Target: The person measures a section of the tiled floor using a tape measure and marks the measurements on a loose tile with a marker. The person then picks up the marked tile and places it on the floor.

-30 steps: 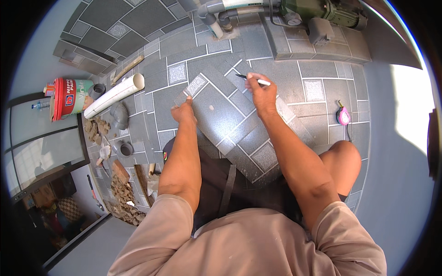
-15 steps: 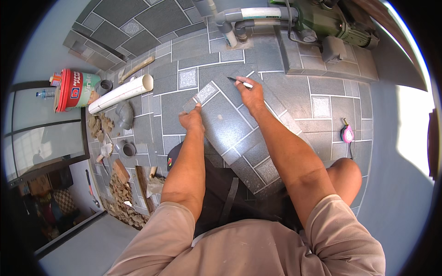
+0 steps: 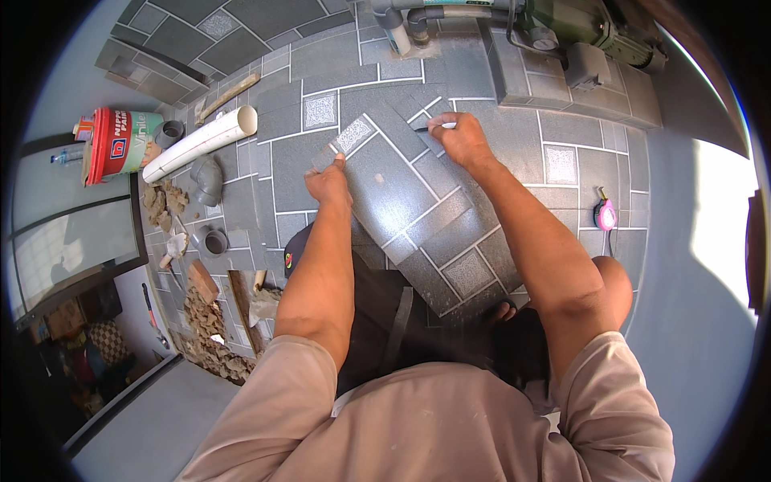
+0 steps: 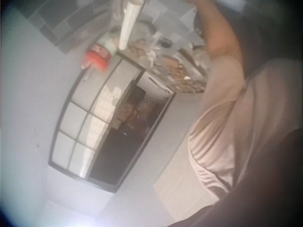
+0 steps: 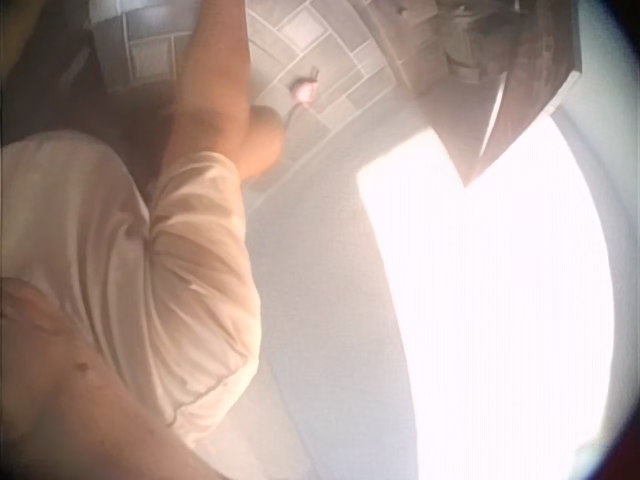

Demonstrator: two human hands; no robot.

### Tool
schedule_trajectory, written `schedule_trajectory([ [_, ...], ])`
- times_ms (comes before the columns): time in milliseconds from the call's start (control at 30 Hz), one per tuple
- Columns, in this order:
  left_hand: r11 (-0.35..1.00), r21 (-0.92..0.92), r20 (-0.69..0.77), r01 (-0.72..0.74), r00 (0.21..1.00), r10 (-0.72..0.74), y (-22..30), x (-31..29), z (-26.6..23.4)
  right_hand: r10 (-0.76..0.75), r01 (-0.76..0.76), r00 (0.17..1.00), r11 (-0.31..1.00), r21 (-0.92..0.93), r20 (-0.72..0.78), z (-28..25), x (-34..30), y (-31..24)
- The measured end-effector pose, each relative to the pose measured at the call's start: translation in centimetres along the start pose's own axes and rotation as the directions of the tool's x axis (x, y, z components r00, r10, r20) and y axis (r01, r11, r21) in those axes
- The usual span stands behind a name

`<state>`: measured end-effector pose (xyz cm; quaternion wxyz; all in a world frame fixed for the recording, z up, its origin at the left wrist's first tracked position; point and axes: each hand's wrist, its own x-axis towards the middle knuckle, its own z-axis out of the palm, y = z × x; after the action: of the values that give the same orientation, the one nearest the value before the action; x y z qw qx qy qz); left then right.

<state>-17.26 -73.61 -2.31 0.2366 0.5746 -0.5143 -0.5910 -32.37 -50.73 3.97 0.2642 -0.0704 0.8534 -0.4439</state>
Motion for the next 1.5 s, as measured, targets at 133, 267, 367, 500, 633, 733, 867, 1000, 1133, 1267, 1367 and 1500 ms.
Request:
schedule_trajectory([
  [133, 0.993, 0.114, -0.149, -0.017, 0.988, 0.034, 0.0, 0.1, 0.7, -0.017, 0.023, 0.998, 0.995, -0.092, 0.062, -1.9, -1.6, 1.1],
  [267, 0.99, 0.139, -0.129, 0.034, 0.992, -0.016, 0.5, -0.3, 0.8, 0.012, 0.006, 0.994, 0.987, -0.159, 0.108, -3.4, -3.9, 2.2],
  [367, 0.993, 0.115, -0.107, 0.038, 0.994, -0.025, 1.0, -0.9, 0.9, 0.024, -0.003, 0.99, 0.989, -0.15, 0.139, -4.6, -5.4, 3.2],
  [500, 0.993, 0.11, -0.111, 0.029, 0.994, -0.016, 0.8, -0.4, 0.7, 0.05, -0.026, 0.985, 0.989, -0.143, 0.167, -5.5, -7.3, 4.2],
  [633, 0.996, 0.081, -0.077, 0.037, 0.997, -0.031, 0.6, -0.2, 0.6, 0.075, -0.053, 0.982, 0.991, -0.125, 0.173, -6.1, -8.8, 5.0],
  [733, 0.992, 0.112, -0.122, 0.055, 0.992, -0.041, 0.8, -0.4, 0.8, 0.095, -0.072, 0.981, 0.988, -0.137, 0.171, -6.4, -9.8, 4.9],
  [867, 0.989, 0.129, -0.082, 0.07, 0.995, -0.06, 1.3, -1.0, 0.5, 0.08, -0.054, 0.982, 0.986, -0.155, 0.171, -6.8, -11.0, 5.3],
  [1000, 0.986, 0.136, -0.088, 0.094, 0.993, -0.082, 1.5, -1.0, 0.6, 0.05, -0.027, 0.989, 0.986, -0.163, 0.138, -6.6, -11.4, 7.1],
  [1133, 0.993, 0.075, -0.015, 0.094, 0.995, -0.094, 1.3, -1.1, 0.5, 0.078, -0.06, 0.991, 0.986, -0.157, 0.112, -6.5, -11.8, 7.8],
  [1267, 0.992, 0.104, -0.051, 0.074, 0.996, -0.069, -0.2, 1.1, 0.0, 0.103, -0.103, 0.995, 0.994, -0.036, 0.013, -6.3, -12.0, 7.2],
  [1367, 0.988, 0.021, 0.044, 0.152, 0.987, -0.153, -0.2, 3.9, -1.9, 0.376, -0.258, 0.901, 0.866, 0.429, -0.218, -6.3, -12.5, 7.7],
  [1500, 0.953, -0.077, 0.248, 0.292, 0.932, -0.266, 2.6, 2.3, -3.8, 0.419, -0.321, 0.874, 0.877, 0.358, -0.244, -4.6, -15.5, 11.5],
])
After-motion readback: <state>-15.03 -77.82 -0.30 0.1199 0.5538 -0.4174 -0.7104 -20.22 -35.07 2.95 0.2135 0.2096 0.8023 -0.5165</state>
